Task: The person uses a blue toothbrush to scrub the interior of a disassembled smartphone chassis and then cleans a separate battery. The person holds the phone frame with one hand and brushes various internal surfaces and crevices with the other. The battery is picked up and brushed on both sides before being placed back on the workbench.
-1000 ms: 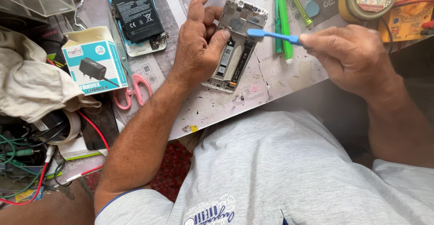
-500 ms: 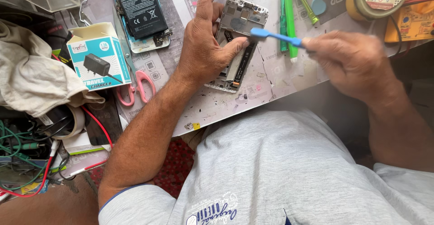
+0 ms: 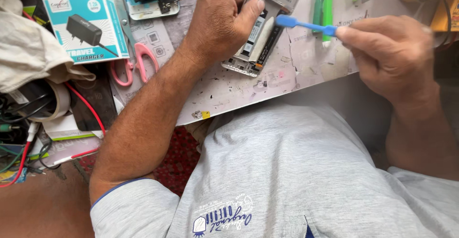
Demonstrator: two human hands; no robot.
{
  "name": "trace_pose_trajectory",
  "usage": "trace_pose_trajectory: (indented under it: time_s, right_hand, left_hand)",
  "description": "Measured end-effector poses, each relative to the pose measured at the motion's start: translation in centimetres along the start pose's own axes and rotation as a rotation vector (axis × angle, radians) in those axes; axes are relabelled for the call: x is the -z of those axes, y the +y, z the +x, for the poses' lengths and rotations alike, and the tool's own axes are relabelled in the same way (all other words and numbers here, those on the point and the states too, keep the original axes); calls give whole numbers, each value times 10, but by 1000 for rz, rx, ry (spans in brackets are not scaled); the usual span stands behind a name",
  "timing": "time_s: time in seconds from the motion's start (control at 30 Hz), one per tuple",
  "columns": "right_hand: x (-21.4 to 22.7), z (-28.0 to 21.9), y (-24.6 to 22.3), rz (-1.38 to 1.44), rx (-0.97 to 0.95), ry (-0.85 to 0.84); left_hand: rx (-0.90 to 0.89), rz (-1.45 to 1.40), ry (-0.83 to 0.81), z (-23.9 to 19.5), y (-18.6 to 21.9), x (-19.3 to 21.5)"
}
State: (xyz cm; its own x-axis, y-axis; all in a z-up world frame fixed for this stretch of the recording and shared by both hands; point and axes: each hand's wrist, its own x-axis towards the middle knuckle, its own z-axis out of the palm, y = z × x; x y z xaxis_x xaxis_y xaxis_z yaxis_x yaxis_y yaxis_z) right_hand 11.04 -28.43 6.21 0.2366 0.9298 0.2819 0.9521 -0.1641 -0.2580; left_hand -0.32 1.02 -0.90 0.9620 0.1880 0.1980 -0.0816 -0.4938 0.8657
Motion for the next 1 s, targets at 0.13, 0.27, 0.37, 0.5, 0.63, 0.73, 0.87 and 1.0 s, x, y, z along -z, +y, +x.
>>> trace_pose_trajectory:
  time_s: [0.13, 0.27, 0.37, 0.5, 0.63, 0.73, 0.87, 1.0]
  right_hand:
    - [-2, 9, -8, 22, 60, -19]
    - [0, 18, -12, 51, -4, 25]
    - [-5, 23, -15, 92, 69, 22]
    - [-5, 22, -15, 46, 14, 28]
    - [-1, 36, -22, 66, 22, 68]
    - [7, 47, -29, 99, 20, 110]
    - [13, 59, -37, 77, 2, 141]
    - [10, 62, -40, 99, -13, 153]
  left_hand:
    - [98, -136, -56, 3, 6, 4]
    - [-50, -245, -43, 3, 1, 6]
    - [-6, -115, -64, 3, 0, 8]
    - [15, -226, -79, 7, 3, 5]
    - [189, -493, -79, 10, 6, 10]
    - [265, -794, -68, 10, 9, 9]
    - [386, -1158, -98, 9, 15, 10]
    - [436, -1298, -149, 6, 21, 15]
